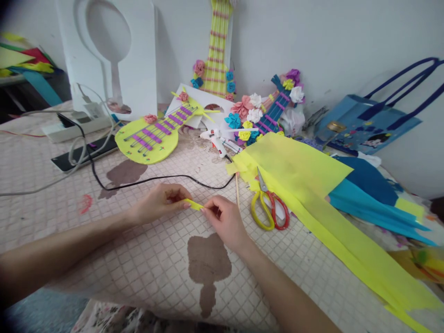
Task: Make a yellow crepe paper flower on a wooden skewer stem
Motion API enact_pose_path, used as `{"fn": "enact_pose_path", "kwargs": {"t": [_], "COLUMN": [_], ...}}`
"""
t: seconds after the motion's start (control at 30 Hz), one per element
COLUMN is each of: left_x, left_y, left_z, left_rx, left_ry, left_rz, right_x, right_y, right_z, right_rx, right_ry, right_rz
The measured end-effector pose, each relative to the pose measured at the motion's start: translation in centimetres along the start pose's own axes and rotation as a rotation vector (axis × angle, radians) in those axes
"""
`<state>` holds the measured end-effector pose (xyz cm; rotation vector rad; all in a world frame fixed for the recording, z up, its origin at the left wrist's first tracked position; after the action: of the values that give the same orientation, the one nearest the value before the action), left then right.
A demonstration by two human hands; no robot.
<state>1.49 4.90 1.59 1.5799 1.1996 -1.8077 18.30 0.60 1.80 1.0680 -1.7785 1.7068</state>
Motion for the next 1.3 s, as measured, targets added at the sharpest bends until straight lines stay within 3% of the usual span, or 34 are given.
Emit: {"fn": "enact_pose_path", "kwargs": {"t": [0.2, 0.4, 0.77, 0.93, 1.13, 1.3], "left_x": [-0.1, 0.1, 0.4, 0.6, -0.8, -1.2], "left_y": [0.5, 0.2, -1.6, -1.6, -0.1, 0.1], "left_z": [0.3, 0.1, -0.3, -0.5, 0.1, 0.3], "left_rx": [0.002, 0.074, 0.124, 0.175, 0.062, -0.054], "left_ry": [-0.029, -0.061, -0.051, -0.019, 0.095, 0.047], "left_rz": [-0.123, 0.042, -0.004, 0.054, -0.067, -0.057], "right_x": [0.1, -0.2, -0.5, -0.5, 0.3, 0.6], "right_y": [0.2, 0.0, -0.3, -0.5, -0.3, -0.2], "right_z": [-0.1, 0.0, 0.1, 0.1, 0.2, 0.2], "right_rx": [0.006, 0.002, 0.002, -0.011, -0.031, -0.030], "right_ry": [0.002, 0.018, 0.031, 0.034, -0.063, -0.104], "right_rz": [-0.043, -0.049, -0.077, -0.079, 0.049, 0.078]}}
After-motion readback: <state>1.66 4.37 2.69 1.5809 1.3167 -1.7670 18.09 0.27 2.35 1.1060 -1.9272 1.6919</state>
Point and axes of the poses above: each hand's wrist, its own z-axis away from the middle knuckle, its own y-axis out of the palm, x = y × z, the point moved 5 cm from there along -z, towards the middle knuckle, and after that the axes turned 6 degrees about z, right-handed, at the moved point
